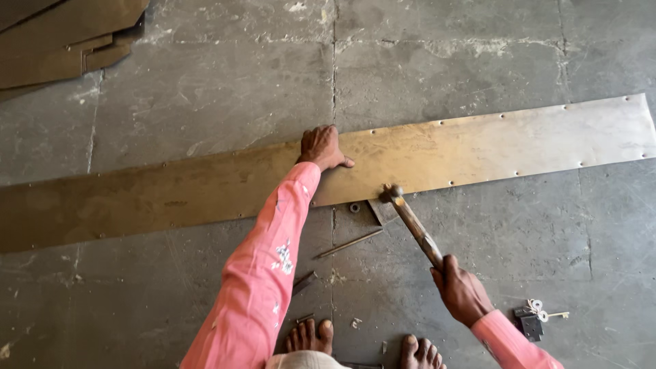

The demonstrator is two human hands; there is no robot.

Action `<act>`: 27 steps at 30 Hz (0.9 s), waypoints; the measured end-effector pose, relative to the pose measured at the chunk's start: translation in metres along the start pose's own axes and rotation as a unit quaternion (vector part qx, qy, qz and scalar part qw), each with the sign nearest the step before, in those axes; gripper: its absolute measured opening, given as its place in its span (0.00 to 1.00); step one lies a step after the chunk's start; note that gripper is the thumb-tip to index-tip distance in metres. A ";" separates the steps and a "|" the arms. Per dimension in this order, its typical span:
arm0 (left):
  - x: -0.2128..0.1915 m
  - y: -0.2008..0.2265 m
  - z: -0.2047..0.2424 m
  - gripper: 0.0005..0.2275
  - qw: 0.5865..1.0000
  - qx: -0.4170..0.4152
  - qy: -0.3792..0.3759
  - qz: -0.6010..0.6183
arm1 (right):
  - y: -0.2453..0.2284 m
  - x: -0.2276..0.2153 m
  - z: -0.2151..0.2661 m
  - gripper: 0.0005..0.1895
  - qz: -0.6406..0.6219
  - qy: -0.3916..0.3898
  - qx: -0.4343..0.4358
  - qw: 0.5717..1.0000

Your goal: The person uses a hammer and a metal punch to create indentations along a long metal strip lying on the floor. They repeatedly position the punch and strike it with the hammer, moving along the strip to form a series of marks.

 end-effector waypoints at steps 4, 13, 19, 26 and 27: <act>-0.006 -0.003 -0.012 0.37 0.999 0.021 0.036 -0.005 | -0.009 -0.024 0.004 0.17 -0.091 0.174 -0.079 0.977; -0.002 -0.004 -0.012 0.38 1.000 0.017 0.018 0.010 | 0.020 0.026 -0.009 0.15 -0.006 -0.055 0.087 0.995; 0.014 -0.012 0.022 0.35 0.995 -0.060 0.012 0.076 | -0.012 -0.037 0.024 0.10 -0.177 0.172 -0.008 0.969; 0.040 -0.011 0.073 0.31 0.994 -0.043 0.032 0.096 | -0.049 -0.105 0.025 0.10 -0.311 0.402 -0.325 0.798; 0.042 -0.012 0.075 0.31 0.993 -0.050 0.027 0.101 | -0.046 -0.100 0.019 0.10 -0.316 0.414 -0.360 0.774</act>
Point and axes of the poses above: each hand's wrist, its own z-axis away from the middle knuckle, its own x-axis out of the palm, y = z × x, the point moved 6 cm from there along -z, towards the middle knuckle, and after that the axes turned 5 degrees about -x, right-handed, at the moved point
